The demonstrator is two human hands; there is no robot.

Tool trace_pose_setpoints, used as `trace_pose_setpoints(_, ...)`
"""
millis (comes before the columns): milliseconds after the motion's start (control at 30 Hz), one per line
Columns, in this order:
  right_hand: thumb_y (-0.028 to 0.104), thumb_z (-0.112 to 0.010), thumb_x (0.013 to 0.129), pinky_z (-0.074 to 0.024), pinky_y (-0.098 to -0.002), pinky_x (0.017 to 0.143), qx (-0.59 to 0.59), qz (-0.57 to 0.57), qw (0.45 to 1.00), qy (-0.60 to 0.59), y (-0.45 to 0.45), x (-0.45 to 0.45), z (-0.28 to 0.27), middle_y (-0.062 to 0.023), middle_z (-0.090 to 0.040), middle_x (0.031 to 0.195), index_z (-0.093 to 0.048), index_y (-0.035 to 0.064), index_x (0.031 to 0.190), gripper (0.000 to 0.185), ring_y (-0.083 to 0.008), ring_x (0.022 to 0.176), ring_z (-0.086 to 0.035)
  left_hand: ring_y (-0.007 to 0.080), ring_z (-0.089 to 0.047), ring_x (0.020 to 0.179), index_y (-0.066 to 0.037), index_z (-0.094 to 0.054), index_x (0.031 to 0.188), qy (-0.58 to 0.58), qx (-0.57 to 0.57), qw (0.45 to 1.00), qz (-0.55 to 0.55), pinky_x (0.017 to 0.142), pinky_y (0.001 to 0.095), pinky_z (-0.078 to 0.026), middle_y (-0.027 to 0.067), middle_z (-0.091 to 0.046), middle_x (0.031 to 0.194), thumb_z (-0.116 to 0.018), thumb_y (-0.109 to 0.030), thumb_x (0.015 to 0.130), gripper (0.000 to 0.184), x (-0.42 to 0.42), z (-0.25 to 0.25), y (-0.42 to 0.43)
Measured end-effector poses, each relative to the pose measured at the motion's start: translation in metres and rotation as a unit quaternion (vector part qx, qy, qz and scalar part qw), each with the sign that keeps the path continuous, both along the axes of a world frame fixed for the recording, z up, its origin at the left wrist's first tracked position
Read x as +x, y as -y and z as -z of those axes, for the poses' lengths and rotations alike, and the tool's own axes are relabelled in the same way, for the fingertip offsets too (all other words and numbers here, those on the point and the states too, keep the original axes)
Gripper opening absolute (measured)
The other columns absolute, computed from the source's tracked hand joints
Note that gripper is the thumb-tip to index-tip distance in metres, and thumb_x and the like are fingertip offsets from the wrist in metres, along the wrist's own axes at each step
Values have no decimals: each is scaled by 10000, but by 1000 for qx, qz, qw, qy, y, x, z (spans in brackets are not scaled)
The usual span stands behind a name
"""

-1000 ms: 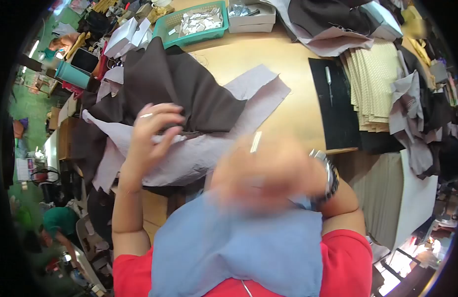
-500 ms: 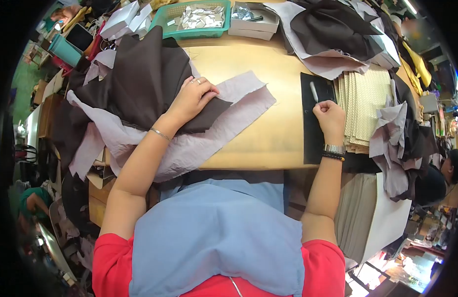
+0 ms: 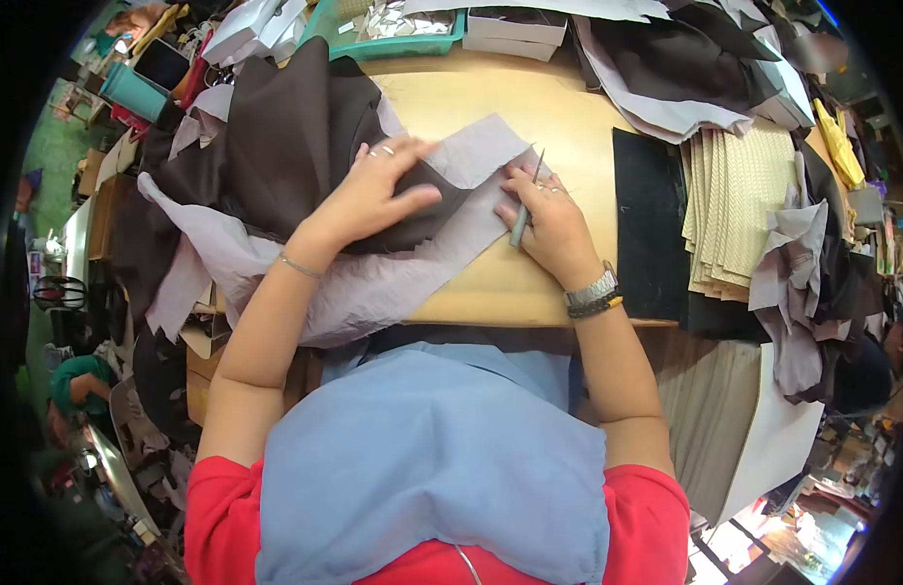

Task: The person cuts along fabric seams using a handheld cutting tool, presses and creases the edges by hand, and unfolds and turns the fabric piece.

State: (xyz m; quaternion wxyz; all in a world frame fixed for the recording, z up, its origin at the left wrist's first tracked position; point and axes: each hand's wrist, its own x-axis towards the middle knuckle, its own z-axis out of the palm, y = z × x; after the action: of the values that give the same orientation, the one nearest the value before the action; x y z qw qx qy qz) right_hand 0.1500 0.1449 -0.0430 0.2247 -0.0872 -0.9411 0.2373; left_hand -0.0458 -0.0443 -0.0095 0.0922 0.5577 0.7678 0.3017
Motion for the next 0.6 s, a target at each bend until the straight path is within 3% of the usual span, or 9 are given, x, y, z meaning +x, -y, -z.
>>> trace_pose_setpoints(33,223,-715,882,-404,-494,1069,4,9,1000,9,2,1,-1,-156,-668,1224,-655,45,1078,271,-344,1185,-602,274,-552,1200,-150,-628,1232,-66,-28,997,13,1107,679,-225,109,-605,1193,-686,-260,900,355,1,14,1)
trace_pose_setpoints(100,244,-718,879,-397,-511,1076,17,30,999,40,2,7,-2,-143,-665,1235,-650,50,1094,298,-335,1219,-584,255,-582,1119,-138,-669,1111,-71,-73,995,16,1120,657,-214,57,-642,1074,-680,-233,901,230,-6,16,-3)
trace_pose_setpoints(233,268,-722,874,-389,-546,1076,56,84,993,69,3,32,-8,-130,-669,1235,-644,62,1126,335,-322,1227,-584,235,-624,987,-126,-657,980,-47,113,990,-75,1109,588,-225,18,-652,975,-658,-128,903,77,-18,6,11)
trace_pose_setpoints(367,271,-732,865,-386,-573,1068,65,120,987,86,1,55,-9,-131,-673,1223,-642,71,1140,351,-319,1226,-585,217,-634,1015,-124,-635,940,-22,183,980,-81,1116,575,-212,-10,-660,993,-622,-26,870,120,-27,-1,50)
trace_pose_setpoints(500,264,-728,870,-385,-576,1061,48,126,989,59,2,64,-1,-134,-660,1249,-643,79,1151,347,-328,1245,-570,222,-629,1059,-131,-650,884,-180,-1,984,12,1135,543,-234,6,-668,993,-715,-142,804,104,-9,-8,94)
trace_pose_setpoints(600,257,-722,875,-384,-573,1061,51,123,990,46,3,64,-1,-133,-659,1253,-645,88,1154,334,-332,1251,-565,230,-630,1048,-127,-664,872,-208,-35,977,-16,1113,530,-276,17,-674,976,-776,-231,766,186,2,-22,108)
